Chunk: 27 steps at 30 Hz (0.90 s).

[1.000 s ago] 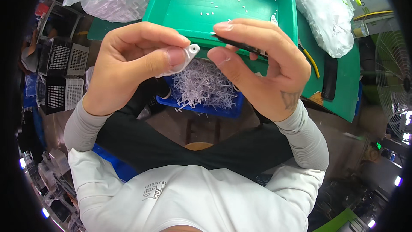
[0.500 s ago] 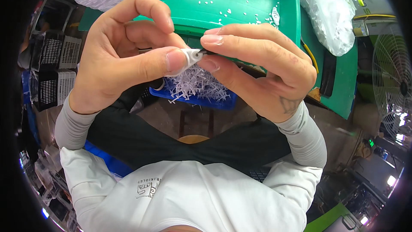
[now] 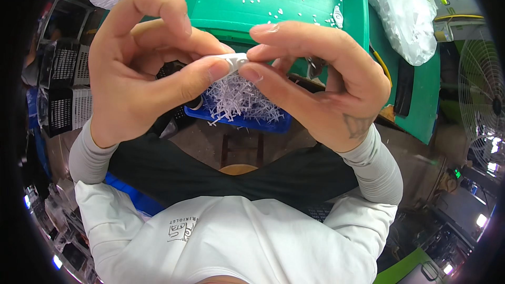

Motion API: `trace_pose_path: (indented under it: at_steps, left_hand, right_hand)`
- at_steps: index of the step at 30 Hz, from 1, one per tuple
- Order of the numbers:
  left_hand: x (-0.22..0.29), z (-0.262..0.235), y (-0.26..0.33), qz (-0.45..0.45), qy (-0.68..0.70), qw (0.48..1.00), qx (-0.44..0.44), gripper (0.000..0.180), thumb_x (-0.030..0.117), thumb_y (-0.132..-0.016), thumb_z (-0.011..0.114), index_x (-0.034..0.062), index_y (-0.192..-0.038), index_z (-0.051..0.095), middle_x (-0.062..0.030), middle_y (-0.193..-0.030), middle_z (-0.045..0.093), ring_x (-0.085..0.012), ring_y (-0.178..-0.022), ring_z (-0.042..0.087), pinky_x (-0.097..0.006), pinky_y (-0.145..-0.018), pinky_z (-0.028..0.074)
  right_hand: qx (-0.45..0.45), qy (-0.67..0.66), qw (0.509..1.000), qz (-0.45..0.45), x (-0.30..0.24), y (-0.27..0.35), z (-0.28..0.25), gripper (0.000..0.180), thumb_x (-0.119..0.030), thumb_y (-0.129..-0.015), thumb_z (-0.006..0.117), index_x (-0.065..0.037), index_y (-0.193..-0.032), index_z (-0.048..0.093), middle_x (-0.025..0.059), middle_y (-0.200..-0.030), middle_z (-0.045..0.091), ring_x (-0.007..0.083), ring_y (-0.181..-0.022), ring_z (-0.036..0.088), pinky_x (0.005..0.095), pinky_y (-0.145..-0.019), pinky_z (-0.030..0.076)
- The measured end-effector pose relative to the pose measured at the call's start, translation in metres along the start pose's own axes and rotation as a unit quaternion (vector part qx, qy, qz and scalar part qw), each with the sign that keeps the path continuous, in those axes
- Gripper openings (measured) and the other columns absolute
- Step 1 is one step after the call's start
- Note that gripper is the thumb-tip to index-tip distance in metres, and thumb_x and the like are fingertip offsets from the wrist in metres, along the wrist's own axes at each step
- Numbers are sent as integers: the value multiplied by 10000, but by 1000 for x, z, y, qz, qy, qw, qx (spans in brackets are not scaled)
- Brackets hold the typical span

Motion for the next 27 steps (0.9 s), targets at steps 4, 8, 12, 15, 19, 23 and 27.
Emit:
trace_pose_path:
  at_steps: [4, 8, 12, 15, 19, 23, 27]
  left_hand:
    - [5, 6, 7, 169, -184, 968, 24, 395, -110, -791, 732, 31, -1060, 480, -155, -900, 716, -161, -849, 704, -255, -767, 561]
    - [1, 16, 2, 113, -83, 984, 113, 356, -131, -786, 724, 24, -1019, 505, -138, -910, 698, -156, -860, 702, -259, -781, 563]
    - [-7, -3, -5, 39, 104, 993, 24, 231, -62, -866, 687, 1, -1070, 600, -97, -940, 699, -132, -922, 680, -244, -823, 546]
    - [-24, -16, -4, 73, 0, 997, 18, 185, 16, -913, 665, -1, -1095, 637, -79, -979, 691, -129, -918, 677, -249, -829, 548]
    - [-14, -4, -4, -16, 152, 987, -39, 186, 44, -928, 653, 0, -1108, 639, -85, -1011, 677, -152, -894, 687, -273, -806, 573]
    - [-10, 1, 0, -56, 141, 988, -8, 184, 30, -925, 649, -5, -1106, 640, -92, -1017, 675, -163, -870, 691, -285, -787, 588]
    - [-12, -1, -1, -32, 146, 988, -34, 181, 9, -921, 646, -14, -1101, 639, -102, -1023, 673, -160, -861, 687, -285, -781, 589]
  right_hand:
    - [21, -28, 999, 16, 0, 1, 5, 416, 56, -759, 792, 13, -1125, 598, 121, -982, 702, 82, -731, 594, 210, -638, 424]
    - [4, -13, 999, 41, -1, 2, 1, 405, 45, -802, 735, 29, -1168, 561, 129, -958, 687, 80, -707, 567, 203, -610, 400]
    - [24, -196, 979, 54, 6, -5, -3, 351, -133, -972, 537, 34, -1271, 462, 188, -1044, 659, 104, -759, 552, 233, -671, 390]
    - [38, -159, 984, 74, 10, 0, -1, 343, -135, -1021, 379, 23, -1324, 405, 226, -1143, 633, 131, -828, 564, 250, -696, 385]
    - [2, -86, 996, 6, 11, 0, -4, 292, -44, -1004, 452, 45, -1281, 477, 244, -1199, 615, 156, -883, 583, 273, -775, 468]
    - [-18, -46, 999, -23, 6, -1, -7, 293, 14, -943, 576, 64, -1232, 569, 237, -1215, 612, 202, -978, 611, 308, -866, 503]
    - [-50, -31, 998, -16, 7, 2, -11, 355, 64, -884, 643, 60, -1235, 587, 234, -1221, 613, 248, -1049, 630, 326, -882, 514]
Point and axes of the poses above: each hand's wrist, its own y-axis away from the middle knuckle, its own z-axis out of the palm, x = y × z, the point moved 2 cm from there along -y, towards the middle knuckle
